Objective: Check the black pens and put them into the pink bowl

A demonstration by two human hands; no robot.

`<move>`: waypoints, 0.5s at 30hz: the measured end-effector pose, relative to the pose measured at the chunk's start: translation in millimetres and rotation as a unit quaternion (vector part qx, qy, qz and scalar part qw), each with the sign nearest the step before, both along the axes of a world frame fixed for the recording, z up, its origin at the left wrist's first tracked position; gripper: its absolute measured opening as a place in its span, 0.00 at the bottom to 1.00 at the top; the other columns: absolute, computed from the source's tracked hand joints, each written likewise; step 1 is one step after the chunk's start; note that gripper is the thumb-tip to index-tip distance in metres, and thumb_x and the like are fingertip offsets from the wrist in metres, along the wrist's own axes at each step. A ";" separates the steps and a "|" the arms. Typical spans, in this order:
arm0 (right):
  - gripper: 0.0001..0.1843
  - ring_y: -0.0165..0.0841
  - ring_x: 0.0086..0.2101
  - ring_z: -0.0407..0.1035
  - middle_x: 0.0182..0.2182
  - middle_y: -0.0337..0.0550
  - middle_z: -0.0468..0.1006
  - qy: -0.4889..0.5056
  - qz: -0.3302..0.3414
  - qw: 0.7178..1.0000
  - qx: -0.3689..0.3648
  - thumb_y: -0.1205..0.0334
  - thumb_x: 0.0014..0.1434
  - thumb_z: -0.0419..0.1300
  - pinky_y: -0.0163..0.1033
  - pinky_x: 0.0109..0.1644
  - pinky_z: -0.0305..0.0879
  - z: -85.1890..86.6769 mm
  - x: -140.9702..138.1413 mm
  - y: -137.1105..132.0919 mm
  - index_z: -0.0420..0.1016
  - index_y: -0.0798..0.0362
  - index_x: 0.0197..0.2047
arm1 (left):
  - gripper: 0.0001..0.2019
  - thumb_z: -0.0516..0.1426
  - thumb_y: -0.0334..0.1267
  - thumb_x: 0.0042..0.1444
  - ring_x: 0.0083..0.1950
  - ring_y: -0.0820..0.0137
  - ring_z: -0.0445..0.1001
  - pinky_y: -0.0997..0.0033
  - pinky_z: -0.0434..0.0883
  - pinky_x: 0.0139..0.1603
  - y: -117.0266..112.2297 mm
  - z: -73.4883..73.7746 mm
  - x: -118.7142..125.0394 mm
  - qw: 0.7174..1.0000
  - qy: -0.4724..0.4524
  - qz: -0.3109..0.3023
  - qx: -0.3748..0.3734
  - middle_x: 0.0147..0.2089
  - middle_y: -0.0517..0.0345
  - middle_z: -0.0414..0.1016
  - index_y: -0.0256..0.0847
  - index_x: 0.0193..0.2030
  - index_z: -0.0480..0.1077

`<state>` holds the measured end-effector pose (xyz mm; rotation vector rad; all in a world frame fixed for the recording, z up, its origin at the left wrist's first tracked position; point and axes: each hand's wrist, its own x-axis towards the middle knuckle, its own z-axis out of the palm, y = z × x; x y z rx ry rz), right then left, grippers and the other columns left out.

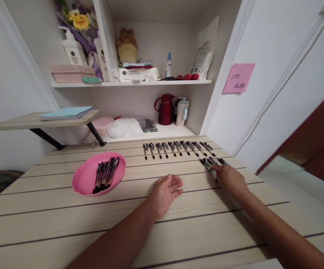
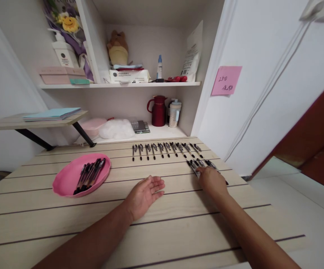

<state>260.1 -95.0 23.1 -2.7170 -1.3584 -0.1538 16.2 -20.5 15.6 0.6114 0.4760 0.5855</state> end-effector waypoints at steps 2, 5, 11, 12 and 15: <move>0.22 0.39 0.37 0.70 0.41 0.48 0.76 -0.006 -0.002 1.000 0.001 0.69 0.53 0.47 0.39 0.34 0.61 0.2 0.0 -1.0 0.74 0.46 0.46 | 0.13 0.58 0.44 0.49 0.47 0.62 0.69 0.57 0.61 0.52 0.3 0.0 0.2 1.000 0.001 0.000 -0.002 0.41 0.46 0.72 0.35 0.36 0.70; 0.21 0.38 0.36 0.70 0.41 0.47 0.75 -0.019 -0.008 1.000 0.003 0.69 0.53 0.46 0.37 0.33 0.60 2.7 -5.1 -3.6 0.73 0.46 0.46 | 0.13 0.58 0.44 0.49 0.47 0.62 0.69 0.57 0.61 0.52 0.7 0.3 0.2 1.000 0.002 -0.002 -0.002 0.41 0.46 0.72 0.35 0.36 0.70; 0.19 0.34 0.35 0.70 0.40 0.48 0.75 0.003 0.091 0.996 0.017 0.71 0.54 0.46 0.35 0.34 0.58 8.9 -58.7 -3.2 0.73 0.50 0.44 | 0.15 0.57 0.46 0.49 0.43 0.63 0.71 0.58 0.62 0.49 0.3 2.4 -1.3 0.999 0.005 -0.007 0.034 0.38 0.47 0.73 0.36 0.37 0.70; 0.19 0.34 0.35 0.70 0.39 0.48 0.75 0.015 0.119 0.993 0.013 0.71 0.54 0.46 0.34 0.34 0.58 9.1 -72.2 -1.9 0.72 0.51 0.44 | 0.15 0.57 0.46 0.49 0.41 0.64 0.71 0.59 0.63 0.48 1.3 4.1 -1.9 0.998 0.010 -0.008 0.054 0.36 0.47 0.73 0.36 0.38 0.70; 0.19 0.34 0.36 0.70 0.39 0.50 0.76 0.054 0.191 0.980 0.014 0.71 0.54 0.47 0.34 0.35 0.58 8.3 -110.5 3.4 0.68 0.55 0.47 | 0.17 0.57 0.47 0.48 0.34 0.67 0.72 0.62 0.64 0.44 11.9 16.5 -6.1 0.987 0.050 0.015 0.150 0.30 0.52 0.72 0.36 0.39 0.70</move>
